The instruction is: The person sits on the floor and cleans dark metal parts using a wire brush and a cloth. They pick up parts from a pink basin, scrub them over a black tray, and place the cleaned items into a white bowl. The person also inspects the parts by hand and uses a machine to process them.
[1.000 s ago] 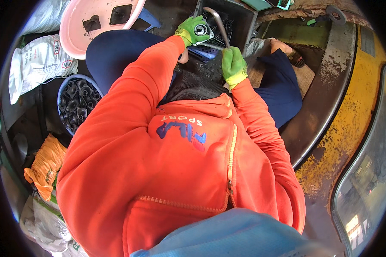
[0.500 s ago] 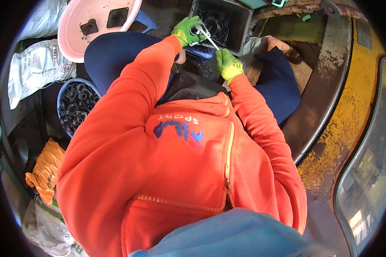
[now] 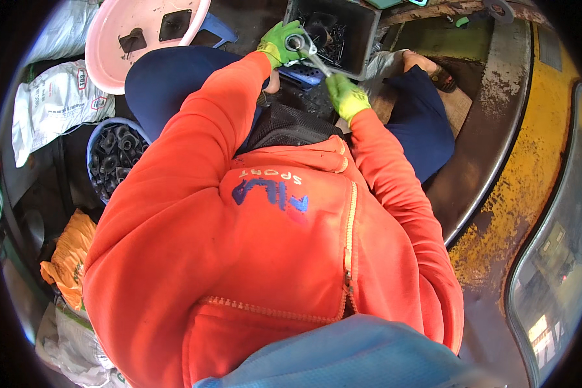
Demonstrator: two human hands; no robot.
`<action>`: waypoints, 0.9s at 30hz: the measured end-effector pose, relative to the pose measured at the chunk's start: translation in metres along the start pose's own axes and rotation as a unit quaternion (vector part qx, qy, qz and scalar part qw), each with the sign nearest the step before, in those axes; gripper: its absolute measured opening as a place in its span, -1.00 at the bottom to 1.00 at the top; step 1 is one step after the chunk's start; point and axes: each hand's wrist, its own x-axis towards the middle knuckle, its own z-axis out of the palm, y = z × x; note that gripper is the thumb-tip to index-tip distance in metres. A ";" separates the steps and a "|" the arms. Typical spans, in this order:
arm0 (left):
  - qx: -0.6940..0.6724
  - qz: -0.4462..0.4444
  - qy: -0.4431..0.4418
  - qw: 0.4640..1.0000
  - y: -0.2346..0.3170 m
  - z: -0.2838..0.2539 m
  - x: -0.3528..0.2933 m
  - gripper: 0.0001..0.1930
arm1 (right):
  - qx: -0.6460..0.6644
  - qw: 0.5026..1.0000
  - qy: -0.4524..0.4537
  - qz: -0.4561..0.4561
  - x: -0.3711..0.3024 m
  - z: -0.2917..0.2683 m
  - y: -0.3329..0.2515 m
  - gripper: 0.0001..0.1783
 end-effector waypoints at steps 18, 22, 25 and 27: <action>-0.008 0.012 0.018 1.000 -0.011 0.012 0.004 -0.33 | -0.089 0.995 0.034 -0.018 0.009 0.003 0.007 -0.68; -0.043 0.024 -0.009 0.999 -0.012 0.013 0.005 -0.34 | 0.035 0.992 0.087 -0.084 0.007 0.001 0.008 -0.69; -0.112 -0.054 -0.006 0.992 -0.012 0.013 0.005 -0.35 | -0.010 0.995 0.085 -0.053 0.006 -0.002 0.006 -0.73; -0.068 0.011 0.030 0.997 -0.012 0.012 0.004 -0.37 | -0.056 0.997 0.040 -0.046 0.006 -0.004 0.006 -0.73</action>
